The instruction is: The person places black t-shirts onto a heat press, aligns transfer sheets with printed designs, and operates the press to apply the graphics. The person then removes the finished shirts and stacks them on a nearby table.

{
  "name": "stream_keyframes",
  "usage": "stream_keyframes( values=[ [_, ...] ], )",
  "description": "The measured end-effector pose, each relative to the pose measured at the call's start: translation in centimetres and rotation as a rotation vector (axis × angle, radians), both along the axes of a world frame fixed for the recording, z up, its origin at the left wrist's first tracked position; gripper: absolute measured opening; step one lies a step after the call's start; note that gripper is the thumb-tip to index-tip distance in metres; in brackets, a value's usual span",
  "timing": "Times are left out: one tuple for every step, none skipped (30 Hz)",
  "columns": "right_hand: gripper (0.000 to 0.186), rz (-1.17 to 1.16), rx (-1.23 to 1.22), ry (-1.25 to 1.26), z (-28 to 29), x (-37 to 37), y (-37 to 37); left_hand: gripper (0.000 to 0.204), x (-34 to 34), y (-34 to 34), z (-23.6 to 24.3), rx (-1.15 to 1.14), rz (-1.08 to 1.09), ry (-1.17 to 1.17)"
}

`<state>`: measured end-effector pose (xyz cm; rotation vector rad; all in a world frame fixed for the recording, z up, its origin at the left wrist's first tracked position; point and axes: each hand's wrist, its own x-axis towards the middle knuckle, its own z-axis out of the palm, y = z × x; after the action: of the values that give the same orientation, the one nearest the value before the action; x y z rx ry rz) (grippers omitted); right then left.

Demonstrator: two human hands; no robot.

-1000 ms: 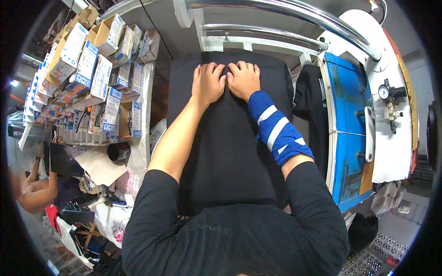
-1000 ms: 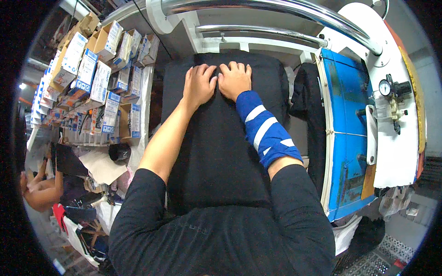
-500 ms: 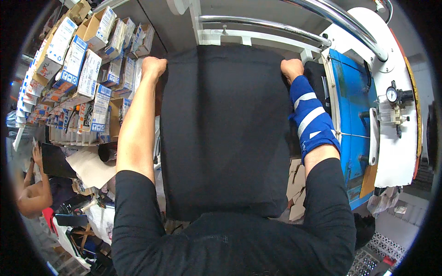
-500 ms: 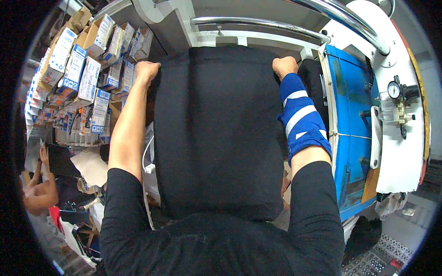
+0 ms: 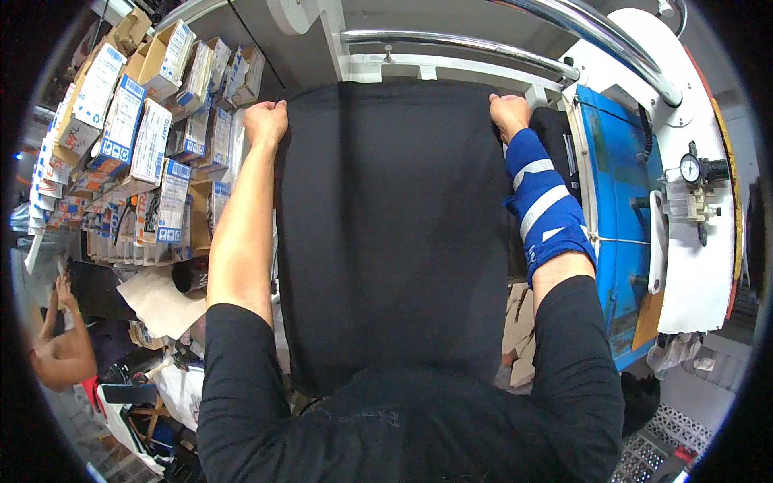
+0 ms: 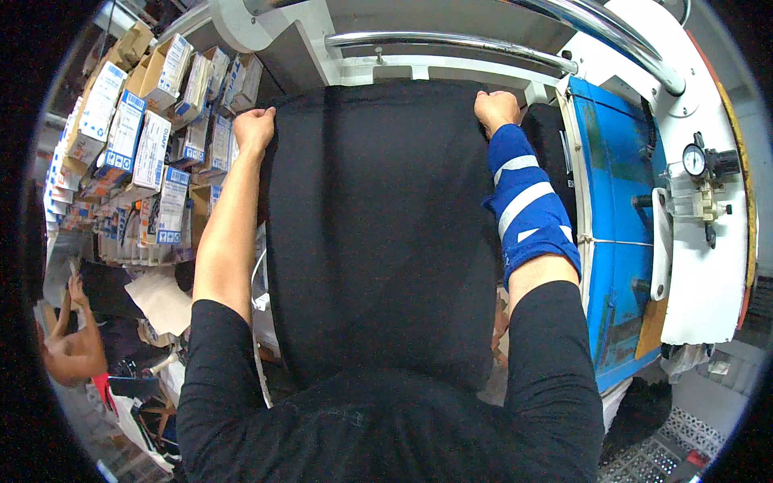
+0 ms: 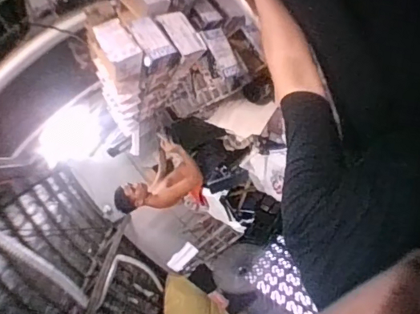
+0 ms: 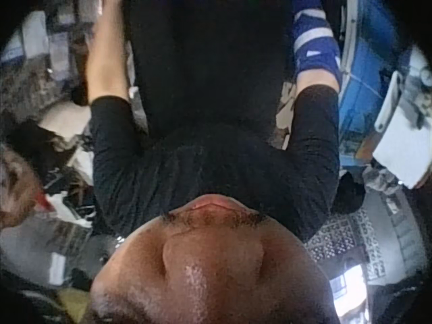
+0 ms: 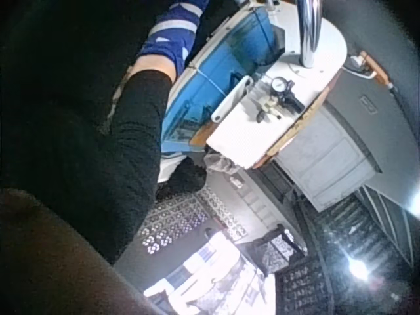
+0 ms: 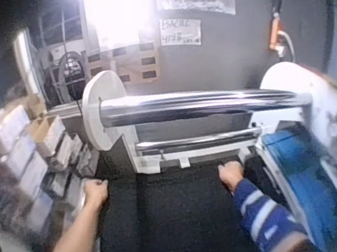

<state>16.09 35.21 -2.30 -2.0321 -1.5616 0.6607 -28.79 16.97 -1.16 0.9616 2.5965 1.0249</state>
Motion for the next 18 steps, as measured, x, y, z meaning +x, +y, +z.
stream_keyframes(
  values=[
    [0.033,-0.009,0.020,-0.019,1.1,-1.0,-1.0,0.031,-0.1,-0.3,-0.2,-0.013,0.009,0.018],
    [0.033,0.037,0.094,-0.137,2.4,-1.9,-2.2,0.030,0.0,-0.5,-0.3,-0.025,0.017,0.035],
    [0.033,0.076,0.168,-0.259,3.7,-2.5,-3.7,0.031,1.1,-0.9,0.0,0.051,-0.054,0.325],
    [0.033,0.110,0.242,-0.383,4.4,-3.1,-5.2,0.032,3.2,-1.2,0.6,0.132,-0.129,0.613],
    [0.032,0.203,0.560,-0.459,4.0,-3.6,-6.5,0.032,6.1,-0.9,2.4,0.251,-0.279,0.689],
    [0.032,0.373,0.722,-0.460,4.3,-5.3,-8.0,0.027,8.3,-1.0,3.5,0.319,-0.460,0.634],
    [0.036,0.605,0.684,-0.348,4.8,-7.0,-9.8,0.026,10.7,-0.9,3.6,0.350,-0.632,0.575],
    [0.044,0.845,0.497,-0.273,5.8,-9.1,-12.0,0.026,13.2,-1.0,3.6,0.531,-0.801,0.529],
    [0.053,0.893,0.500,-0.388,3.9,-10.1,-13.8,0.027,15.6,-0.9,3.4,0.518,-0.930,0.387],
    [0.061,0.814,0.497,-0.471,3.1,-11.0,-15.1,0.030,16.1,-1.2,2.3,0.446,-0.883,0.427],
    [0.062,0.764,0.471,-0.486,3.1,-10.6,-14.9,0.033,16.6,-1.4,2.1,0.377,-0.839,0.464],
    [0.062,0.712,0.444,-0.502,3.3,-9.8,-14.7,0.036,16.1,-2.2,1.9,0.287,-0.772,0.557],
    [0.063,0.656,0.419,-0.513,3.5,-8.8,-14.5,0.040,15.0,-3.1,2.4,0.198,-0.705,0.651],
    [0.066,0.566,0.401,-0.545,3.5,-7.1,-14.1,0.047,13.5,-3.9,3.1,-0.002,-0.652,0.665],
    [0.068,0.496,0.361,-0.547,3.4,-5.1,-13.4,0.054,11.3,-4.6,2.4,-0.072,-0.574,0.690],
    [0.071,0.407,0.276,-0.474,3.4,-2.9,-12.5,0.059,9.0,-5.1,2.3,-0.172,-0.529,0.672],
    [0.077,0.263,0.252,-0.207,1.0,0.1,-11.0,0.061,7.4,-5.5,1.7,-0.112,-0.460,0.513],
    [0.079,0.129,-0.136,-0.070,1.0,1.1,-9.6,0.065,4.1,-6.2,-0.6,0.037,-0.383,0.270]
  ],
)
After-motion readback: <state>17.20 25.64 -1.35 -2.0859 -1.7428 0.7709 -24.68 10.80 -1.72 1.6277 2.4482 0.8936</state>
